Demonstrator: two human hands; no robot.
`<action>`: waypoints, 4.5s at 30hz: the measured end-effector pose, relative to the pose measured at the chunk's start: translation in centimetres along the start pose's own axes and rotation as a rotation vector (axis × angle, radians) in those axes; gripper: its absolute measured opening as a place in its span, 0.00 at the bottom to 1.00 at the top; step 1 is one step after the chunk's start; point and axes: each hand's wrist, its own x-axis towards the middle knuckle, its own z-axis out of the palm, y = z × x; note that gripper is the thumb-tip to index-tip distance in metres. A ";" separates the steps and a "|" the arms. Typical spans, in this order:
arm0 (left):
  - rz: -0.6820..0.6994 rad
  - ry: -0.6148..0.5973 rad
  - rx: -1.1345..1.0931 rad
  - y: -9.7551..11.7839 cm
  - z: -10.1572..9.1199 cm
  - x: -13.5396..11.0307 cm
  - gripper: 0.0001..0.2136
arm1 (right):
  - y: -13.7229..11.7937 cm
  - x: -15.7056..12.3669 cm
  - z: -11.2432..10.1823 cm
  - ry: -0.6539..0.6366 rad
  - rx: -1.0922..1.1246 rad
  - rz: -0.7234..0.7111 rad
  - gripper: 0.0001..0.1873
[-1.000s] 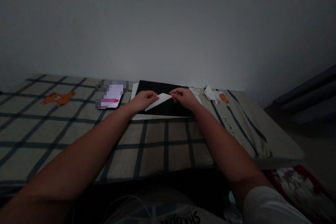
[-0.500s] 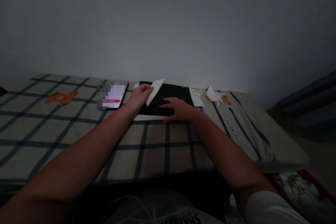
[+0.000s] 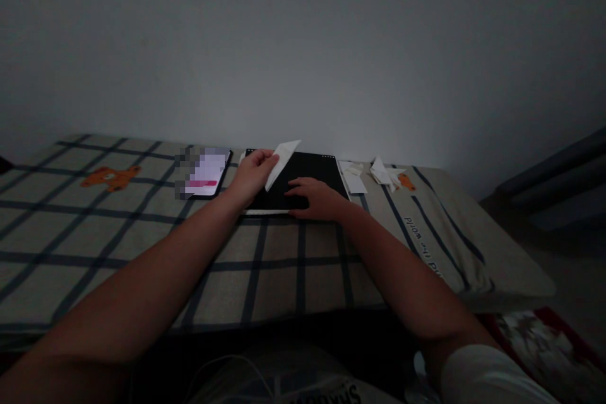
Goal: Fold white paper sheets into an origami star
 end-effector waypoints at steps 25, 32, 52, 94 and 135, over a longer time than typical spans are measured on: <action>-0.020 -0.071 -0.082 -0.2 0.4 -0.3 0.12 | 0.2 0.5 0.6 0.064 0.042 -0.056 0.18; -0.152 -0.291 -0.372 0.1 1.1 -0.9 0.15 | 1.7 0.9 0.2 0.353 0.621 0.246 0.16; -0.061 -0.337 -0.163 -0.6 1.7 -1.4 0.18 | 1.5 1.0 0.4 0.414 1.238 0.309 0.20; -0.091 -0.178 -0.040 -1.5 1.3 -0.6 0.28 | 1.8 1.0 0.1 0.442 1.141 0.585 0.17; 0.501 -0.472 1.052 -2.3 1.0 -1.2 0.22 | 3.2 0.1 -0.8 0.396 0.106 0.433 0.16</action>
